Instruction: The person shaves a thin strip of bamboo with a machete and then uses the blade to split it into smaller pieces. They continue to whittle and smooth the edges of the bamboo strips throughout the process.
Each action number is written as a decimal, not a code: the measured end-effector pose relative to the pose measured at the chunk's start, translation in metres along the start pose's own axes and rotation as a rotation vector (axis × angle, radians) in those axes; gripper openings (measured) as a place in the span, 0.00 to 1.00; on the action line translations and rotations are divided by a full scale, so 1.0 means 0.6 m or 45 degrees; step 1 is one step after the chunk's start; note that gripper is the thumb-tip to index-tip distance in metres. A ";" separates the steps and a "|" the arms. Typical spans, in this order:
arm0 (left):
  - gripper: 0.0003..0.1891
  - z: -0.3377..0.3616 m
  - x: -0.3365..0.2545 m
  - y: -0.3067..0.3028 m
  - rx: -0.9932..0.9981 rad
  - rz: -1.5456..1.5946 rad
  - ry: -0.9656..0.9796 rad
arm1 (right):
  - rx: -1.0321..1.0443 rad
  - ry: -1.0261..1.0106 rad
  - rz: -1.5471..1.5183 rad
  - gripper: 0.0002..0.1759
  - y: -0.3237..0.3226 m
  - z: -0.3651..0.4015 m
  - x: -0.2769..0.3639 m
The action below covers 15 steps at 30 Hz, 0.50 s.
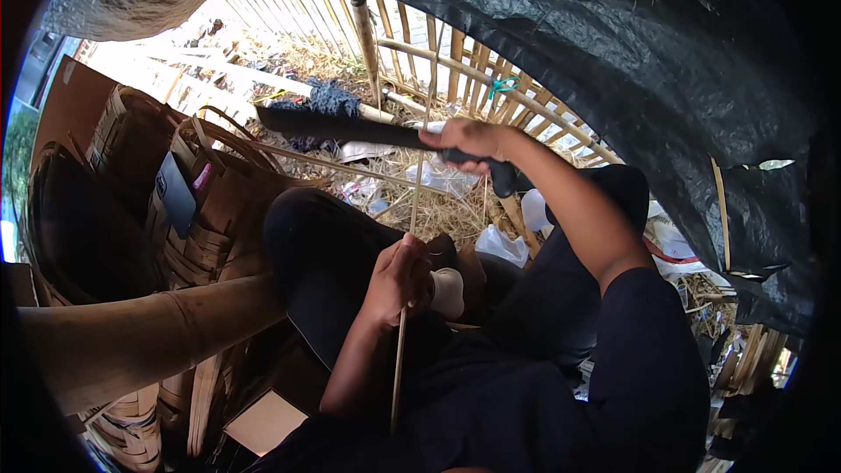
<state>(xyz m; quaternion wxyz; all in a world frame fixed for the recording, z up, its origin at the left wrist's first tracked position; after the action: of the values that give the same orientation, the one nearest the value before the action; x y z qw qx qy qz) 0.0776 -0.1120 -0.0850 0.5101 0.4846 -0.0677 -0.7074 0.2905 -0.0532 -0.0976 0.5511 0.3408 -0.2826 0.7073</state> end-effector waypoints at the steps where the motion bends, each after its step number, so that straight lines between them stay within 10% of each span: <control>1: 0.16 0.000 0.000 -0.001 0.013 0.010 0.005 | -0.101 0.005 -0.053 0.41 -0.032 -0.001 0.001; 10: 0.16 0.008 0.002 0.003 0.032 0.054 -0.011 | -0.351 0.232 -0.172 0.40 -0.098 -0.030 -0.069; 15: 0.16 -0.005 0.000 -0.003 0.204 0.184 0.102 | 0.008 0.244 -0.291 0.41 -0.049 -0.035 -0.079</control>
<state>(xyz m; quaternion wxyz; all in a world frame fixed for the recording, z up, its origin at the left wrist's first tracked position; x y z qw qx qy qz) 0.0787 -0.1102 -0.0875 0.5216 0.5455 -0.1385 -0.6412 0.3231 -0.0583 -0.1473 0.6513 0.3035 -0.1859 0.6702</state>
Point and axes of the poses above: each hand's wrist, its own z-axis away from the middle knuckle, its own y-axis out of the palm, x = y × z, the point moved 7 cm from there along -z, towards the middle knuckle, and after that the axes turned 1 degree about z, right-handed, at the moved point
